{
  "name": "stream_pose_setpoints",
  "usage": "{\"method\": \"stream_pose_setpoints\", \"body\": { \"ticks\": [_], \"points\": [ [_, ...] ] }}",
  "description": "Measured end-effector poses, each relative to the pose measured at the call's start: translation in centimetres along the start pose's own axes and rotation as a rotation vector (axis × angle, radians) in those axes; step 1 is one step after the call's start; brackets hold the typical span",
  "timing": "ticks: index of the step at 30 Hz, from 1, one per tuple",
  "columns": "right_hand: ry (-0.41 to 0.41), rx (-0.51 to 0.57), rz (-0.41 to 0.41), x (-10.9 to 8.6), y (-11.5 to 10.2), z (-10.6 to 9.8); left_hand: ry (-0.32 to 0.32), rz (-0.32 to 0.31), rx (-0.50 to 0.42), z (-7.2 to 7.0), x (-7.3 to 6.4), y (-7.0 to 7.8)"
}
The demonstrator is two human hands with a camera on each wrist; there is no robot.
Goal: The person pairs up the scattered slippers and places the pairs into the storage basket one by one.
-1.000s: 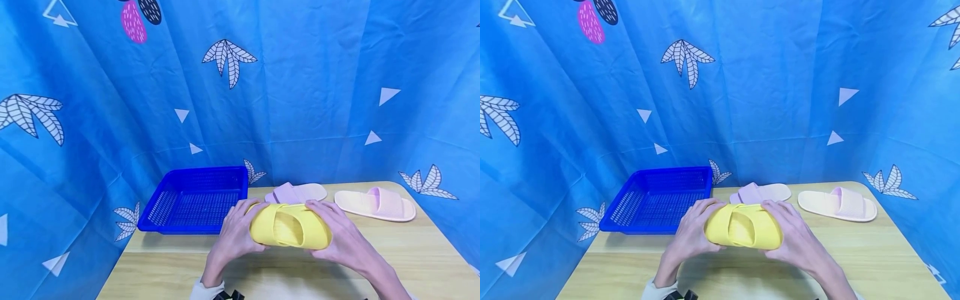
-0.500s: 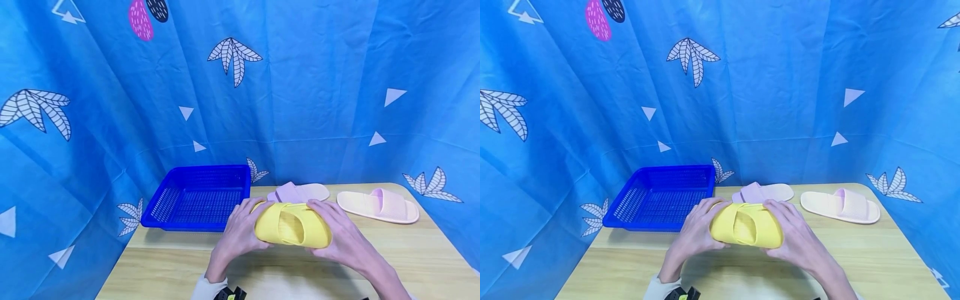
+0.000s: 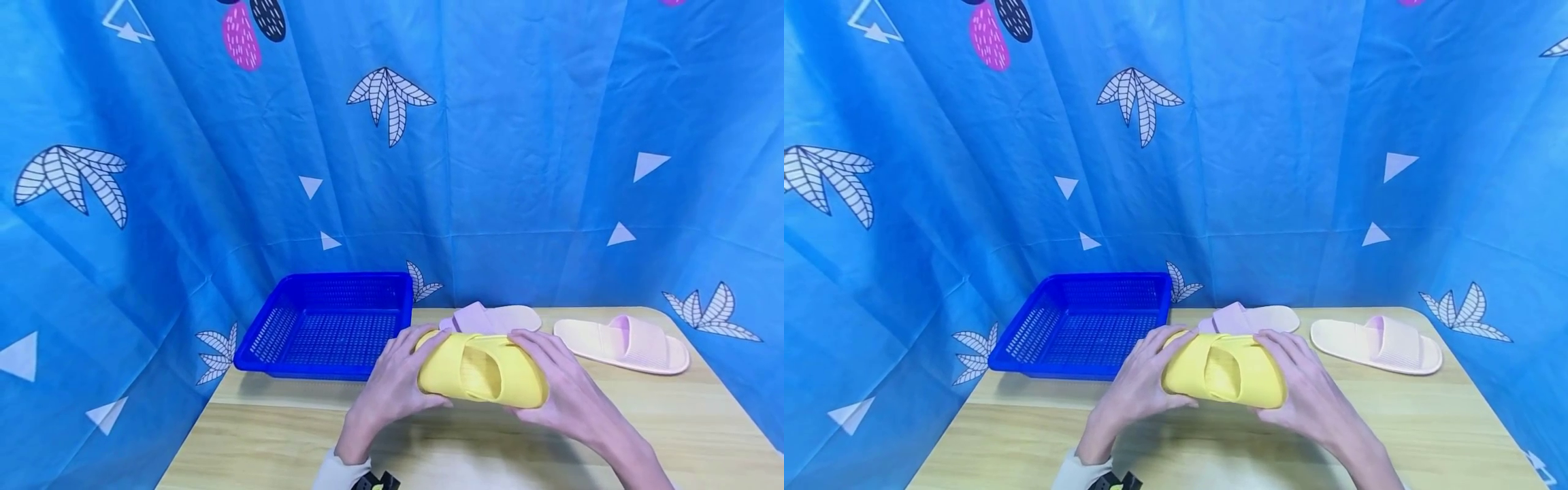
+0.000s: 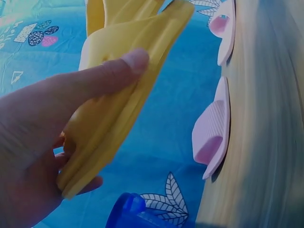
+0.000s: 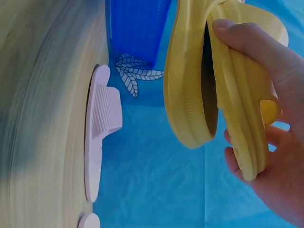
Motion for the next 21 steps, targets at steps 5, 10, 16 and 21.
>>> {"method": "stream_pose_setpoints", "body": {
  "ticks": [5,10,16,21],
  "points": [
    [0.010,-0.004,0.009,-0.2,0.3,-0.2,0.010,-0.027,-0.029,-0.5,-0.6,-0.5],
    [0.011,-0.006,0.023,-0.1,0.6,-0.4,0.028,-0.068,-0.045,-1.2,-1.3,-1.5],
    [0.005,0.011,0.043,-0.1,0.7,-0.5,0.084,-0.096,0.002,-1.9,-2.9,-2.8],
    [0.004,0.013,0.044,-0.3,0.8,-0.4,0.115,-0.106,0.036,-2.3,-4.1,-3.6]
  ]
}}
Point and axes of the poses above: each hand's wrist, its own x-axis towards the middle knuckle, its own z-axis out of the palm, y = z × x, the point moved 3 cm from there along x, towards the middle knuckle, and after that the axes turned 7 degrees about -x, right-handed, at the moved point
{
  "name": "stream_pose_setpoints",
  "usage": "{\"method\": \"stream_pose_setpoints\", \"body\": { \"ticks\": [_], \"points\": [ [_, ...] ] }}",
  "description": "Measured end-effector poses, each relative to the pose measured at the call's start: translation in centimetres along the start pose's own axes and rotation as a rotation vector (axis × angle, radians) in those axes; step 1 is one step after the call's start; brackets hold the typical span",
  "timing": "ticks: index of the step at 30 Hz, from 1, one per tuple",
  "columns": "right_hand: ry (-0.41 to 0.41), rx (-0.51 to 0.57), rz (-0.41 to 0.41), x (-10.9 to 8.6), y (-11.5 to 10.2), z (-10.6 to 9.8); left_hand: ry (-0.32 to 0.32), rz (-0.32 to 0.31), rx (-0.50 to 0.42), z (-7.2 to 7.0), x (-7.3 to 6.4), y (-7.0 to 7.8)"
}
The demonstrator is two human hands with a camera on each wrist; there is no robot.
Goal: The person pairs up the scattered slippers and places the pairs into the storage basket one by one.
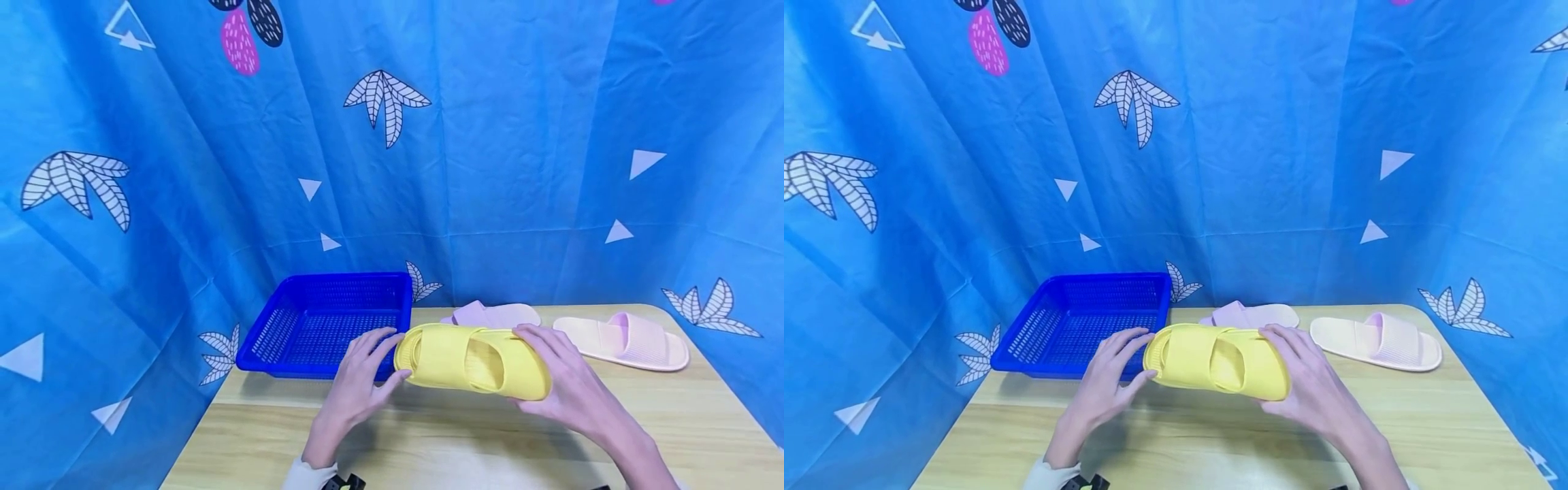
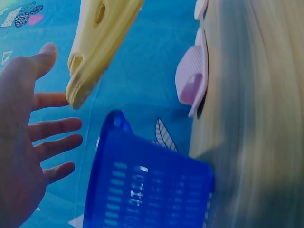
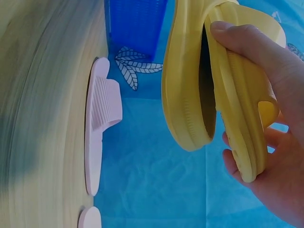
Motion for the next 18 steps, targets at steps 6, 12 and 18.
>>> {"method": "stream_pose_setpoints", "body": {
  "ticks": [6,12,18],
  "points": [
    [0.010,-0.004,0.004,-0.1,0.1,0.1,0.080,-0.021,0.072,-0.7,-1.1,-1.4],
    [0.013,-0.004,0.008,-0.2,0.2,0.2,0.145,-0.041,0.111,-1.4,-2.3,-2.9],
    [0.013,0.000,0.007,-0.1,0.2,0.2,0.181,-0.050,0.126,-2.3,-3.3,-4.5]
  ]
}}
Point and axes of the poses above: each hand's wrist, its own x-axis towards the middle knuckle, its own z-axis out of the palm, y = z × x, the point moved 3 cm from there along x, towards the middle knuckle, and after that the axes turned 7 degrees about -x, right-handed, at the moved point
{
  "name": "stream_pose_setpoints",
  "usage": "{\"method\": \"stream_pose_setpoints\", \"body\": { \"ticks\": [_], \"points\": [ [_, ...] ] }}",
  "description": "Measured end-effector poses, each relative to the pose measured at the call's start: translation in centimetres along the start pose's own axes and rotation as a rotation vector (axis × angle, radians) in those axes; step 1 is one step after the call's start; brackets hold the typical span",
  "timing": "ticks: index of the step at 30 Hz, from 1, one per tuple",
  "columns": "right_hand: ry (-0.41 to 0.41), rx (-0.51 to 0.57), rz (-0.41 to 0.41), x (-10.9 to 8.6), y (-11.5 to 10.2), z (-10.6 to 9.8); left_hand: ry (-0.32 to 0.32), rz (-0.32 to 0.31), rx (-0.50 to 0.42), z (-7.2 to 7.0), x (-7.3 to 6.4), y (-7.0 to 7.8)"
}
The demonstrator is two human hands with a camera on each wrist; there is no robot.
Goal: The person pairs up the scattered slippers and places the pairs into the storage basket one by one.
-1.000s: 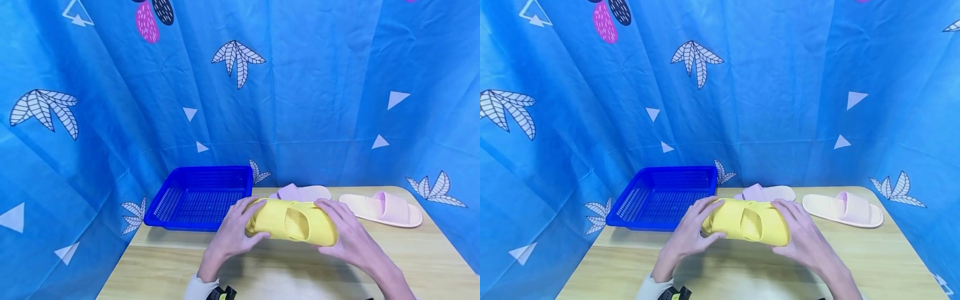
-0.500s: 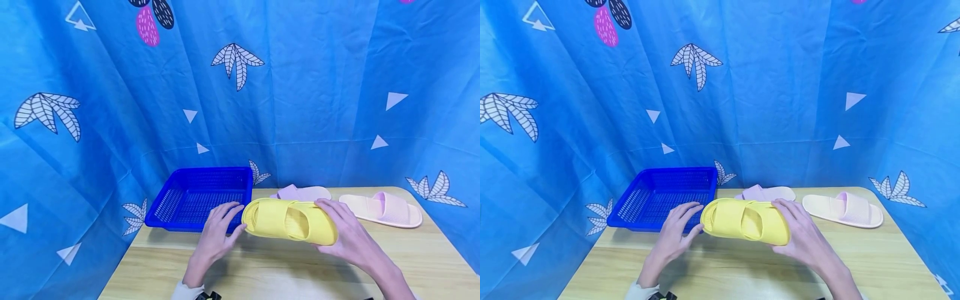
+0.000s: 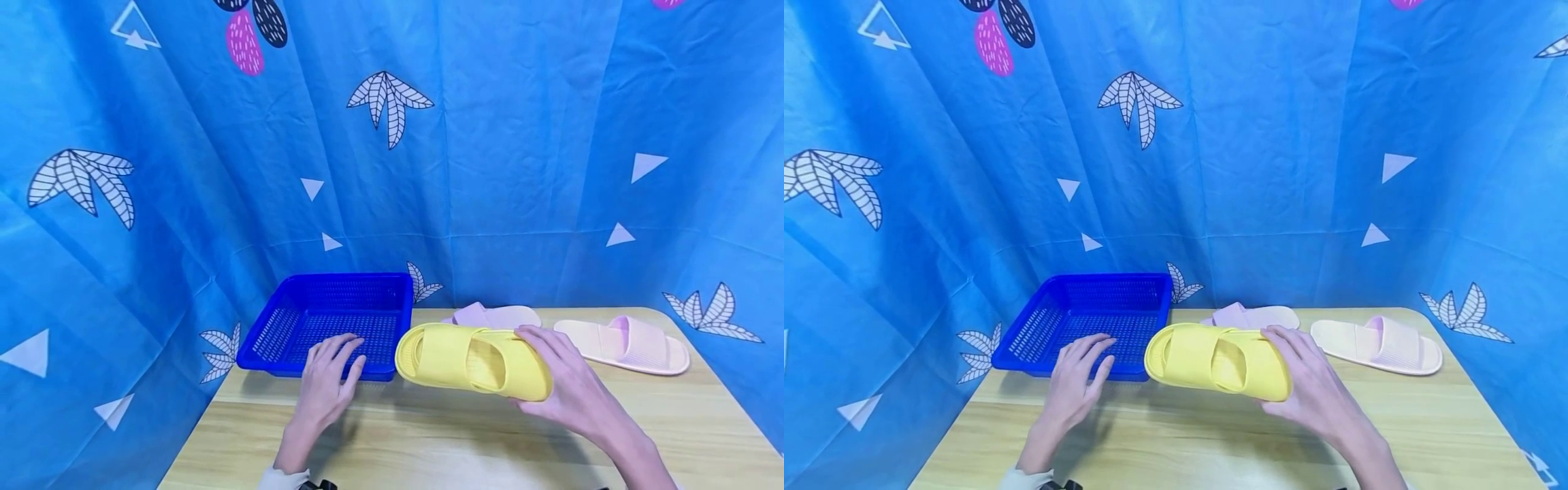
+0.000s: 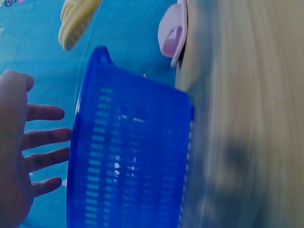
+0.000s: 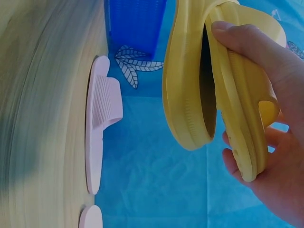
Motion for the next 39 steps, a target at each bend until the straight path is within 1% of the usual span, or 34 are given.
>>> {"method": "stream_pose_setpoints", "body": {
  "ticks": [5,11,21,25,33,39],
  "points": [
    [0.003,0.002,-0.012,0.0,0.0,0.0,0.022,-0.024,0.018,-0.7,-0.7,-1.2],
    [0.011,-0.001,-0.022,0.1,0.1,-0.2,0.021,-0.072,0.043,-1.0,-1.4,-2.6],
    [0.016,-0.011,-0.007,0.0,0.4,-0.6,0.091,-0.107,0.088,-1.6,-2.6,-4.8],
    [0.020,-0.009,-0.006,-0.1,0.6,-0.6,0.104,-0.123,0.093,-1.8,-3.2,-5.8],
    [0.028,-0.021,-0.017,-0.2,0.7,-0.6,0.111,-0.139,0.107,-1.8,-4.2,-7.5],
    [0.028,-0.021,-0.022,0.0,0.8,-0.6,0.068,-0.139,0.126,-2.1,-4.4,-8.1]
  ]
}}
Point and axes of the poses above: each hand's wrist, its own x-axis towards the middle knuckle, its own z-axis out of the palm, y = z × x, the point moved 3 cm from there along x, towards the middle knuckle, and after that the axes turned 7 degrees about -x, right-handed, at the moved point
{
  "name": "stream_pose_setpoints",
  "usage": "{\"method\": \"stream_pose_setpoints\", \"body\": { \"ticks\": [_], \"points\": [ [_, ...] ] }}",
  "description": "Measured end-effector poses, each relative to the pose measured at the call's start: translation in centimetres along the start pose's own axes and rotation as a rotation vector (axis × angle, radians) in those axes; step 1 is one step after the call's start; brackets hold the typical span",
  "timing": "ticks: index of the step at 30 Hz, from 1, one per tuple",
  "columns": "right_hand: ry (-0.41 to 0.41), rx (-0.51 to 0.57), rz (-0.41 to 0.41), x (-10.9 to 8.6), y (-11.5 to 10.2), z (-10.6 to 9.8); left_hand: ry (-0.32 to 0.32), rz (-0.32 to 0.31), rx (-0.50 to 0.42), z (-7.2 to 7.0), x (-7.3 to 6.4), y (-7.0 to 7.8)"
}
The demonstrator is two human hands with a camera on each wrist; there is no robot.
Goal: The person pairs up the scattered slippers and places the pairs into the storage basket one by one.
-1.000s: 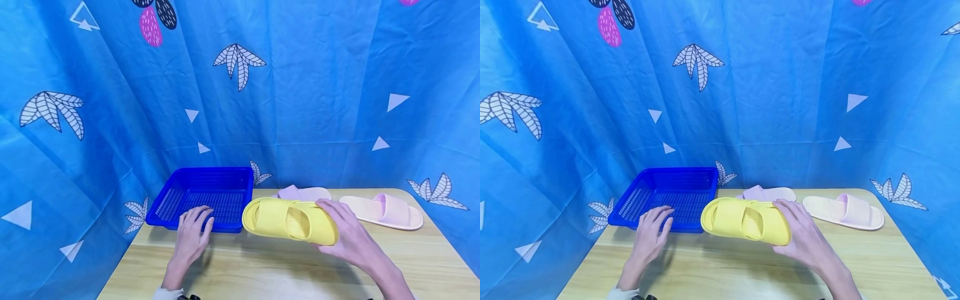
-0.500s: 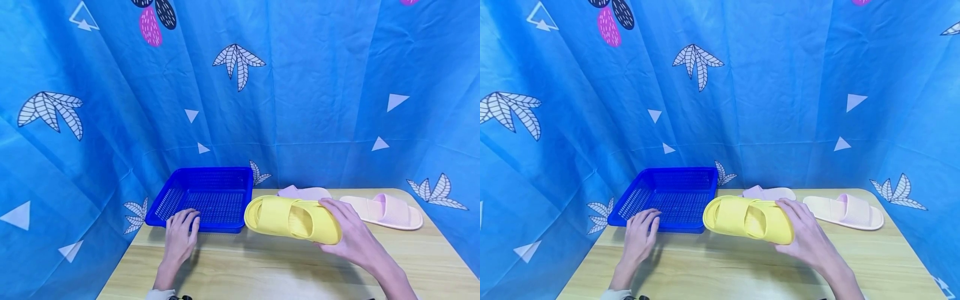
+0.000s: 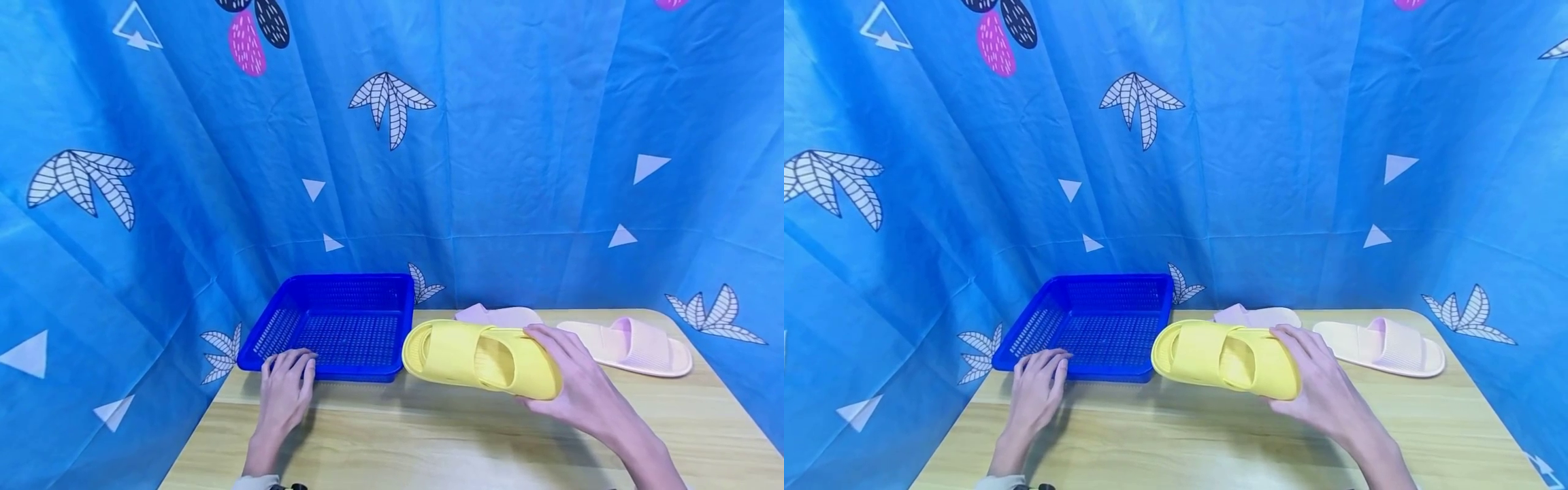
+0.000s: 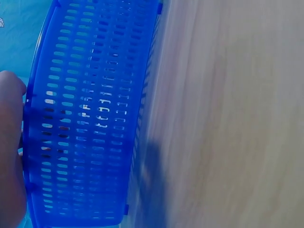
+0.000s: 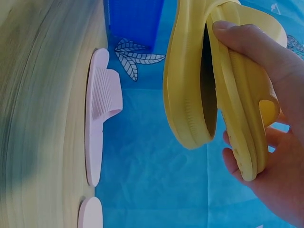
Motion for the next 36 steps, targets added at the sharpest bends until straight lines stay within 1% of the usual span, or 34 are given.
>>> {"method": "stream_pose_setpoints", "body": {
  "ticks": [8,11,15,20,25,31,36],
  "points": [
    [-0.015,0.008,0.010,0.2,-0.1,-0.3,-0.048,0.014,0.037,0.1,0.1,-0.4],
    [-0.031,0.002,0.034,0.3,0.0,-0.4,-0.072,0.022,0.054,0.2,0.2,-0.6],
    [-0.058,-0.013,0.077,0.3,0.1,-0.3,-0.091,0.015,0.055,0.2,0.1,-1.0],
    [-0.063,-0.027,0.102,0.4,0.1,-0.3,-0.094,0.021,0.050,0.2,0.1,-1.5],
    [-0.052,-0.033,0.088,1.0,-0.4,0.1,-0.095,0.027,0.054,0.1,0.1,-1.7],
    [-0.064,-0.007,0.116,2.1,-0.9,1.0,-0.097,0.037,0.053,0.3,0.2,-1.8],
    [-0.087,0.029,0.120,3.5,-1.3,2.1,-0.088,0.036,0.047,0.3,0.1,-1.8]
  ]
}}
Point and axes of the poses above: each hand's wrist, its own x-axis towards the middle knuckle, its own z-axis out of the palm, y = z × x, the point moved 3 cm from there along x, towards the middle knuckle, and after that the axes turned 7 degrees about -x, right-handed, at the moved point
